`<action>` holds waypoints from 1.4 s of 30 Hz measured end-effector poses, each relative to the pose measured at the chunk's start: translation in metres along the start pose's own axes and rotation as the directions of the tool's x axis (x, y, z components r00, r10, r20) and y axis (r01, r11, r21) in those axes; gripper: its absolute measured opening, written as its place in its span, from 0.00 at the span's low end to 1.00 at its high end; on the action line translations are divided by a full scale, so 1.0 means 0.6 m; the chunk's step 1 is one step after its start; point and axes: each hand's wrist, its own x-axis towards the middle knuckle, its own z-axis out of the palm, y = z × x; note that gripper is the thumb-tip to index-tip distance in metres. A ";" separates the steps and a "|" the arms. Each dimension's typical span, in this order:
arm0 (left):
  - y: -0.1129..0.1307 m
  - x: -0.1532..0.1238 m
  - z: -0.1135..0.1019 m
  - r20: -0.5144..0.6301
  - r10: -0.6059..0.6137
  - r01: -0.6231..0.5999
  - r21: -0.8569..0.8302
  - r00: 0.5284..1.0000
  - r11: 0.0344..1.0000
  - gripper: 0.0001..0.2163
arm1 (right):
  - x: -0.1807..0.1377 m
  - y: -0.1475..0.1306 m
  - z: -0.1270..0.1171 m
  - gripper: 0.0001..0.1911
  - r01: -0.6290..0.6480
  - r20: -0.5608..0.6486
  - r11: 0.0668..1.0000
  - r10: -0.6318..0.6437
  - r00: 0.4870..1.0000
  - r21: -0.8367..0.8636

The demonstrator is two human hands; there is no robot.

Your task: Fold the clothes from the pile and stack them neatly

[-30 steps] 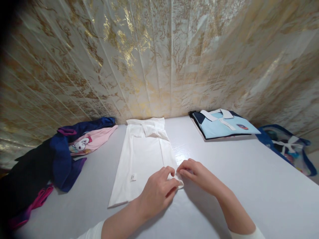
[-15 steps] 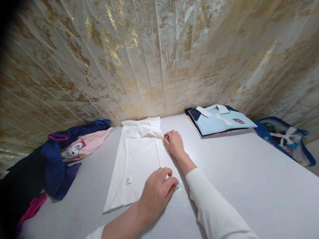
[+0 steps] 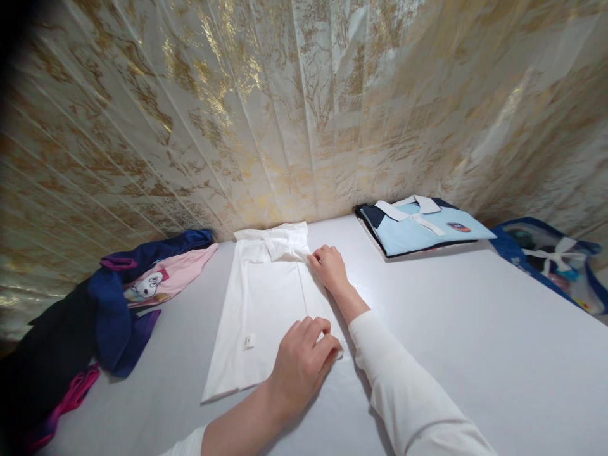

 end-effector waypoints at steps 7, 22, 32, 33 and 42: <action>0.000 -0.001 0.001 0.002 0.002 -0.002 0.001 1.000 1.000 0.04 | 0.005 0.005 0.005 0.14 -0.008 -0.014 1.000 0.008 1.000 0.004; -0.005 -0.009 0.005 -0.058 0.063 -0.068 -0.077 0.996 0.995 0.08 | 0.019 0.007 0.005 0.12 -0.036 -0.029 0.999 0.036 0.999 0.000; -0.005 -0.005 0.004 -0.065 0.064 -0.068 -0.067 0.996 0.995 0.06 | 0.019 0.007 0.007 0.12 -0.035 -0.030 0.999 0.034 0.999 -0.016; -0.004 -0.005 0.003 -0.057 0.051 -0.056 -0.081 0.997 0.995 0.05 | 0.019 0.007 0.007 0.12 -0.035 -0.030 0.999 0.035 0.999 -0.017; 0.013 -0.003 0.010 0.037 -0.113 0.117 -0.162 0.993 0.980 0.05 | 0.018 0.006 0.005 0.12 -0.039 -0.024 0.999 0.038 0.999 -0.014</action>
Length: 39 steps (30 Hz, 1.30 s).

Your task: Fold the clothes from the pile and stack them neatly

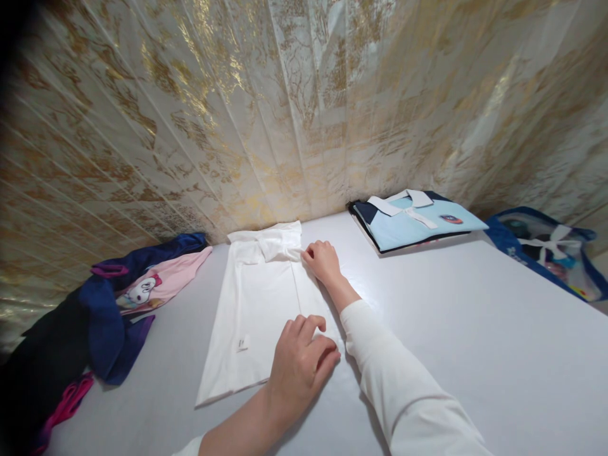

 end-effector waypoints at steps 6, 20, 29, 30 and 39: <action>0.008 0.004 0.002 -0.012 -0.035 0.035 0.008 0.999 0.999 0.06 | 0.001 0.000 -0.001 0.13 0.002 0.004 1.000 -0.002 1.000 0.006; 0.008 0.000 0.001 0.015 0.064 -0.064 -0.003 0.998 0.998 0.06 | 0.028 -0.008 0.006 0.12 -0.013 0.032 0.999 0.014 0.999 -0.029; 0.010 -0.004 -0.012 0.099 0.018 -0.019 0.008 0.995 1.000 0.05 | 0.024 -0.010 0.004 0.13 -0.004 0.027 0.999 0.005 1.000 -0.048; 0.009 -0.004 -0.014 0.113 0.012 -0.013 0.009 0.993 1.000 0.07 | 0.024 -0.010 0.004 0.13 -0.003 0.026 0.999 0.004 1.000 -0.049; 0.008 0.009 -0.003 0.147 0.045 -0.059 0.097 0.988 0.994 0.04 | 0.024 -0.010 0.004 0.13 0.001 0.033 0.999 0.001 0.999 -0.050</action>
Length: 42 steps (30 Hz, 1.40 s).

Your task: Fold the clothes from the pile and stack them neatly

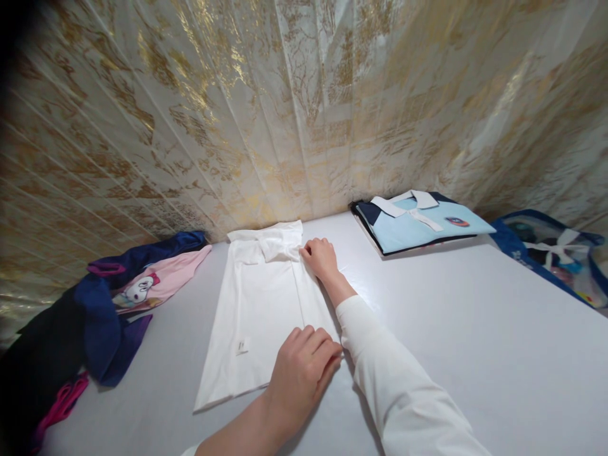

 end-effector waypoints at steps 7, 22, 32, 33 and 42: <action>-0.011 0.004 -0.002 -0.026 0.001 -0.003 -0.046 1.000 0.999 0.05 | 0.000 0.001 0.001 0.11 0.005 0.001 1.000 -0.005 1.000 0.002; -0.045 -0.019 -0.017 0.017 0.084 -0.080 -0.167 0.996 0.983 0.15 | 0.008 -0.004 0.000 0.09 0.009 0.008 0.998 -0.009 1.000 -0.065; -0.044 -0.031 -0.028 0.248 0.108 -0.114 0.008 0.963 0.993 0.35 | 0.008 -0.002 0.000 0.11 0.017 0.027 0.997 -0.015 1.000 -0.074; -0.046 -0.032 -0.027 0.262 0.108 -0.111 -0.003 0.959 0.994 0.35 | 0.008 -0.002 0.000 0.11 0.017 0.031 0.997 -0.015 0.999 -0.075; -0.051 -0.036 -0.027 0.372 0.170 -0.132 -0.126 0.912 0.983 0.31 | 0.006 -0.005 -0.005 0.13 0.017 0.044 0.997 -0.014 0.999 -0.080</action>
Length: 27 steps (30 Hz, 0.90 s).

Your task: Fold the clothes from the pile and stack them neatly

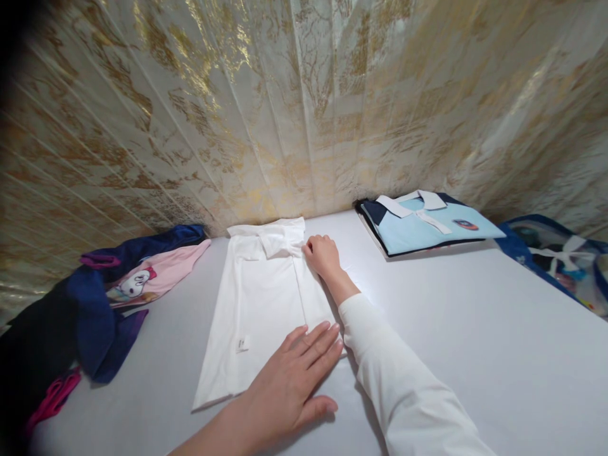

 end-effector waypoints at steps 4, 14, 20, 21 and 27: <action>0.006 -0.002 0.004 -0.010 -0.021 0.021 -0.013 1.000 1.000 0.30 | 0.001 0.001 0.000 0.13 0.009 0.000 1.000 -0.009 1.000 0.005; -0.015 0.013 -0.008 0.049 0.021 -0.016 -0.108 0.999 0.994 0.33 | 0.002 0.003 0.002 0.14 0.019 -0.006 0.999 -0.019 1.000 0.036; -0.013 0.000 -0.006 0.026 0.072 -0.068 -0.136 0.997 0.988 0.34 | 0.007 0.005 0.004 0.13 0.073 0.007 0.994 -0.074 0.997 0.086; -0.010 -0.004 -0.006 0.021 0.079 -0.075 -0.133 0.997 0.988 0.34 | 0.007 0.005 0.005 0.13 0.075 0.008 0.993 -0.076 0.997 0.095; 0.018 -0.024 0.007 -0.014 0.119 -0.120 -0.133 0.993 0.984 0.32 | -0.008 0.004 0.011 0.08 0.072 0.035 0.988 -0.078 0.996 0.138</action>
